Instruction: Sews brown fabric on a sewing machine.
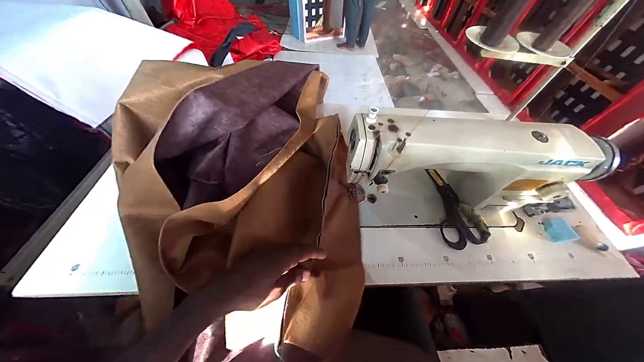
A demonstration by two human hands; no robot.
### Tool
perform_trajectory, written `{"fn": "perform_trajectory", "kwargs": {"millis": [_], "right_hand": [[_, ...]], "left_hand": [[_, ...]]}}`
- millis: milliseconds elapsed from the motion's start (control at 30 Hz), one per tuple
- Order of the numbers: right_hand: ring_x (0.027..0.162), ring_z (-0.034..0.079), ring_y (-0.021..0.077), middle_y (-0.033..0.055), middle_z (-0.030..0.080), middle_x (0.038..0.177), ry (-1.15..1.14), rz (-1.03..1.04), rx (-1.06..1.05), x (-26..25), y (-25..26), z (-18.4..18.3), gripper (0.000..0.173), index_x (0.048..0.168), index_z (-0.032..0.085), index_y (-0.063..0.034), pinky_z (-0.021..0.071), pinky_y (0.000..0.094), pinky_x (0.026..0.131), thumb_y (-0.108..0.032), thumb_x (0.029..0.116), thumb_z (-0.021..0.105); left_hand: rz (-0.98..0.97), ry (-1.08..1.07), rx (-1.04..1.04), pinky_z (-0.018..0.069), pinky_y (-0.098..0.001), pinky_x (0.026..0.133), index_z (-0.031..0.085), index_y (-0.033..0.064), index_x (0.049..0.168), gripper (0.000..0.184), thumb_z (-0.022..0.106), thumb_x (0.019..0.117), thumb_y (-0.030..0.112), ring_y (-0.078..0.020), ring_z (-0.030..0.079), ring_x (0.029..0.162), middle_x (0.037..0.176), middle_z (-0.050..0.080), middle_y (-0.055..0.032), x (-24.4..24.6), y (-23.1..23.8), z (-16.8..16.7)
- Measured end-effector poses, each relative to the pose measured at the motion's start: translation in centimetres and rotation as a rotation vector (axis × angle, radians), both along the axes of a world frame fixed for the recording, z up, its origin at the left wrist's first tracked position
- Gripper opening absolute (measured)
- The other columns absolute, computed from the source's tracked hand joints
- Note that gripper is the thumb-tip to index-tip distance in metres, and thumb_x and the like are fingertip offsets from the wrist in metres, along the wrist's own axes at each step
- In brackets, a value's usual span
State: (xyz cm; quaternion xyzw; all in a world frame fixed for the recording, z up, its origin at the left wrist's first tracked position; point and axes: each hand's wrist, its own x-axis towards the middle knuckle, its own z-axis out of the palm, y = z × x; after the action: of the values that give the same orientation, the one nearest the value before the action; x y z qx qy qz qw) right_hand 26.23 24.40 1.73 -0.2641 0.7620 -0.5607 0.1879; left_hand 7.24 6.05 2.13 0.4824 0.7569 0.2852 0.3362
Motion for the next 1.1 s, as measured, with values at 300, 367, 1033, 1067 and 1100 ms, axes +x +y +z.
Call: {"fn": "perform_trajectory", "kwargs": {"millis": [300, 367, 1033, 1067, 1100], "right_hand": [[0.073, 0.07, 0.0189, 0.009, 0.072, 0.097, -0.385, -1.078, -0.372, -1.0, 2.8, -4.4, 0.049, 0.137, 0.052, -0.0005, 0.0593, 0.0338, 0.057, -0.023, 0.0967, 0.069], [0.069, 0.068, 0.0173, 0.0098, 0.072, 0.093, -0.472, -1.071, -0.51, -1.2, 1.8, -4.3, 0.039, 0.129, 0.058, -0.0017, 0.0557, 0.0311, 0.053, -0.025, 0.0983, 0.066], [0.08, 0.071, 0.0163, 0.009, 0.072, 0.087, -0.581, -0.937, -0.615, -1.1, -0.5, -6.8, 0.017, 0.099, 0.068, 0.0015, 0.0603, 0.0344, 0.076, -0.015, 0.1014, 0.063], [0.08, 0.071, 0.0162, 0.0091, 0.072, 0.087, -0.588, -0.935, -0.619, -1.1, -0.4, -6.9, 0.017, 0.1, 0.068, 0.0016, 0.0604, 0.0341, 0.076, -0.014, 0.1012, 0.063], [0.08, 0.071, 0.0161, 0.0091, 0.072, 0.087, -0.594, -0.936, -0.614, -1.1, -0.3, -7.1, 0.017, 0.1, 0.068, 0.0016, 0.0604, 0.034, 0.076, -0.014, 0.101, 0.063]], "left_hand": [[0.061, 0.196, 0.186, 0.0536, -0.0421, 0.097, 0.074, 0.0102, 0.114, 0.03, 0.05, 0.1058, 0.027, -0.0181, 0.067, 0.105, 0.111, 0.072, -0.0071, 0.3, -2.5, -3.2], [-0.035, 0.207, 0.016, 0.053, -0.0477, 0.097, 0.073, 0.0075, 0.113, 0.029, 0.05, 0.105, 0.023, -0.0254, 0.067, 0.106, 0.111, 0.07, -0.011, 0.6, -2.0, -0.6], [-0.074, 0.785, -0.04, 0.0412, -0.0544, 0.106, 0.071, 0.0263, 0.126, 0.031, 0.059, 0.1011, 0.041, -0.0233, 0.058, 0.122, 0.127, 0.065, 0.0008, -0.6, 7.2, -3.5], [-0.078, 0.79, -0.027, 0.0411, -0.0538, 0.105, 0.071, 0.0271, 0.125, 0.031, 0.059, 0.1005, 0.042, -0.0233, 0.058, 0.121, 0.125, 0.065, 0.0007, -0.5, 7.3, -3.5], [-0.085, 0.792, -0.016, 0.0405, -0.0534, 0.105, 0.072, 0.0271, 0.125, 0.031, 0.061, 0.0998, 0.043, -0.0234, 0.057, 0.121, 0.125, 0.065, 0.0005, -0.5, 7.5, -3.5]]}}
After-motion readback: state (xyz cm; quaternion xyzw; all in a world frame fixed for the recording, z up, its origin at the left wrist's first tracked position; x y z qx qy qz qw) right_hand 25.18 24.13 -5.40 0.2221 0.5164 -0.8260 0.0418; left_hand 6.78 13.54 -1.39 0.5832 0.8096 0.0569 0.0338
